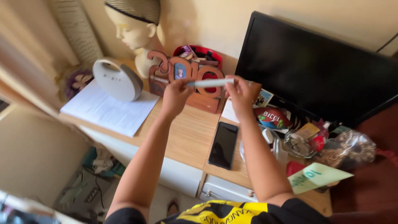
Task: Organizing various personal items including a wallet, multiple smartphones, a glasses case, and clothing within a bedroom environment.
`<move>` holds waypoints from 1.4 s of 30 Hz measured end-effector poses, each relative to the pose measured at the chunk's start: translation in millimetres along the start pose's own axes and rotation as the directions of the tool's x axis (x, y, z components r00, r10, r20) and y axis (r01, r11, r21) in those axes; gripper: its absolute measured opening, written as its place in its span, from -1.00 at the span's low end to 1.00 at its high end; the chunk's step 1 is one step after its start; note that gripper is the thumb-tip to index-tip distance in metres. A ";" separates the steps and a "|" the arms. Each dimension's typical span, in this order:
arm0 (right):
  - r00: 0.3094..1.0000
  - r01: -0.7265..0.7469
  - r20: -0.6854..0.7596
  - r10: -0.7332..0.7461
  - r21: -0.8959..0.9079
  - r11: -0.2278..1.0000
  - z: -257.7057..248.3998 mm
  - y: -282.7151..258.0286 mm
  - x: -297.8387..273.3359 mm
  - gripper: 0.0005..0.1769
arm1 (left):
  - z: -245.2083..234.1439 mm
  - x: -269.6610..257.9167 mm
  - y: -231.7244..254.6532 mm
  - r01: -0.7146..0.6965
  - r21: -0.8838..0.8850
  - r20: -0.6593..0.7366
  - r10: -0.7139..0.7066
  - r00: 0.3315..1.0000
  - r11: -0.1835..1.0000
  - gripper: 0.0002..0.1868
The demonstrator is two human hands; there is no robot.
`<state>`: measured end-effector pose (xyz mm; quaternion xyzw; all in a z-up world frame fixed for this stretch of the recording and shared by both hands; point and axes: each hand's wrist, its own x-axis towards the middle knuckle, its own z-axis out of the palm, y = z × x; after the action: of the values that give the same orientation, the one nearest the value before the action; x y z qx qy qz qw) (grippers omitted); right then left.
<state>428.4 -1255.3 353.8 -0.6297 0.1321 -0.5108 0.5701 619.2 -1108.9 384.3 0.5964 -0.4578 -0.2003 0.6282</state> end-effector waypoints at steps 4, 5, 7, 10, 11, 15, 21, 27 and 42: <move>0.994 -0.094 -0.075 0.082 -0.166 0.982 -5.1 18.0 61.7 -0.76 | -11.1 84.4 -2.0 -0.058 0.073 0.071 0.053 0.996 0.996 -0.70; 0.994 -0.096 -0.072 0.082 -0.220 0.971 -3.8 20.4 77.3 -0.76 | -14.9 103.9 -4.1 -0.172 0.140 0.111 0.157 0.981 0.975 -0.67; 0.993 -0.100 -0.082 0.080 -0.279 0.955 -3.0 29.0 106.5 -0.77 | -19.9 137.2 -11.5 -0.290 0.189 0.167 0.260 0.951 0.938 -0.63; 0.976 -0.196 -0.161 0.144 -0.382 0.903 -6.2 50.9 146.0 -0.78 | -21.9 178.3 -34.8 -0.217 0.256 0.236 0.157 0.959 0.942 -0.62; 0.980 -0.174 -0.168 0.110 -0.431 0.886 -9.2 60.7 156.5 -0.78 | -20.7 188.2 -47.2 -0.360 0.332 0.251 0.286 0.925 0.872 -0.57; 0.969 -0.219 -0.229 0.098 -0.600 0.770 -11.4 94.4 188.9 -0.78 | -13.1 194.5 -77.0 -0.398 0.609 0.264 0.298 0.917 0.686 -0.48; 0.922 -0.384 -0.248 0.296 -0.663 0.643 -7.6 129.0 208.9 -0.76 | -16.8 175.2 -77.7 -0.423 0.657 0.253 0.346 0.903 0.624 -0.63; 0.900 -0.383 -0.182 0.397 -0.765 0.518 -9.5 142.0 212.9 -0.65 | -22.1 174.2 -82.8 -0.468 0.615 0.251 0.405 0.879 0.635 -0.63; 0.885 0.249 -0.248 -0.393 -0.461 0.852 57.1 37.5 38.8 -0.87 | -33.7 114.9 -60.6 -0.665 0.432 0.179 0.665 0.725 0.609 -0.76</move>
<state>506.6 -1262.9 350.8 -0.6540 0.2237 -0.6589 0.2969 722.0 -1194.2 370.8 0.5166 -0.6800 0.1634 0.4941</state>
